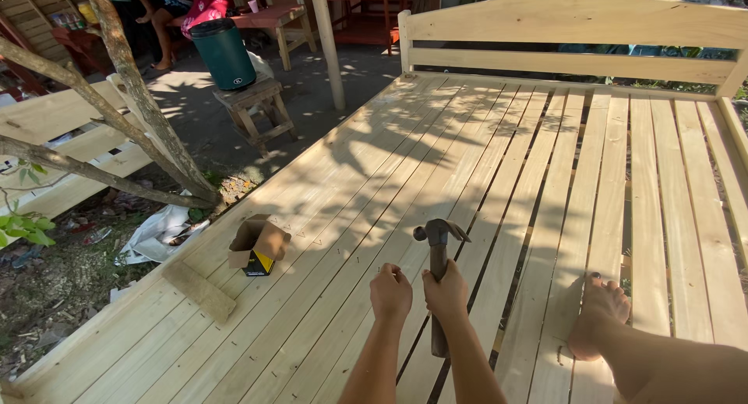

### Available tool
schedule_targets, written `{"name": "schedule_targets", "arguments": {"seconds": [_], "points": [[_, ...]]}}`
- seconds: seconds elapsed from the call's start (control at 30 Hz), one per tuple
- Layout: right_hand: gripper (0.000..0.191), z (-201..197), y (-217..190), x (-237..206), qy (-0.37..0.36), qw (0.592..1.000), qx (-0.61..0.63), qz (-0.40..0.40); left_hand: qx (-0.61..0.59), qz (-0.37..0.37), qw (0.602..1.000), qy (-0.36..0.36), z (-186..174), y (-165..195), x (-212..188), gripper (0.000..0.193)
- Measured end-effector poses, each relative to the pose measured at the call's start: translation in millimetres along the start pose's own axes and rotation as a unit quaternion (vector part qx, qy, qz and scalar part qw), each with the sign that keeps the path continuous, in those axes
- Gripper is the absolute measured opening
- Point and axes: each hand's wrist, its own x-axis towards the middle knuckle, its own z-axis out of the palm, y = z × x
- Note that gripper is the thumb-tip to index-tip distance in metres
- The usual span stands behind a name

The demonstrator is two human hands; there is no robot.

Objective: The person sits on a slatted wooden bench frame outdoors and hammers nails into the slats, taking nails one at a time from an open cardboard box of common nails placed on the frame. They reposition along the frame and hammer nails at different spots across the slats.

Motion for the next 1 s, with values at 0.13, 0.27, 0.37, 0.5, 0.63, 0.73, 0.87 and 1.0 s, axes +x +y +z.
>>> {"name": "schedule_targets", "arguments": {"seconds": [0.13, 0.27, 0.37, 0.5, 0.63, 0.73, 0.87, 1.0], "points": [[0.028, -7.1, -6.2, -2.7, 0.009, 1.0, -0.008, -0.025, -0.017, -0.031, 0.998, -0.049, 12.7, 7.0, -12.1, 0.022], [0.026, 2.7, -17.5, -11.7, -0.008, 1.0, 0.024, 0.0, -0.024, -0.045, 0.995, -0.085, 8.4, 10.2, 4.9, 0.021], [0.024, 17.0, -31.7, -11.9, -0.03, 0.999, 0.029, 0.026, -0.026, -0.036, 0.996, -0.083, -5.4, 8.1, 32.9, 0.021], [0.024, 52.8, -41.6, -6.0, -0.061, 0.997, 0.033, 0.032, -0.055, -0.035, 0.996, -0.053, -22.7, -18.6, 68.0, 0.019], [0.024, 101.8, -44.3, 7.1, -0.099, 0.993, 0.027, 0.057, -0.021, -0.015, 0.999, 0.036, -58.5, -60.8, 131.2, 0.017], [0.026, 146.7, -35.9, 17.5, -0.117, 0.99, 0.033, 0.076, 0.043, 0.041, 0.981, 0.184, -115.4, -106.2, 203.3, 0.018], [0.028, 196.7, -6.0, 39.2, -0.143, 0.987, -0.003, 0.068, 0.157, 0.047, 0.965, 0.205, -202.0, -170.2, 283.7, 0.021], [0.032, 244.0, 57.4, 53.8, -0.14, 0.98, -0.144, -0.013, 0.268, -0.014, 0.963, 0.027, -227.7, -212.4, 318.9, 0.025]]}}
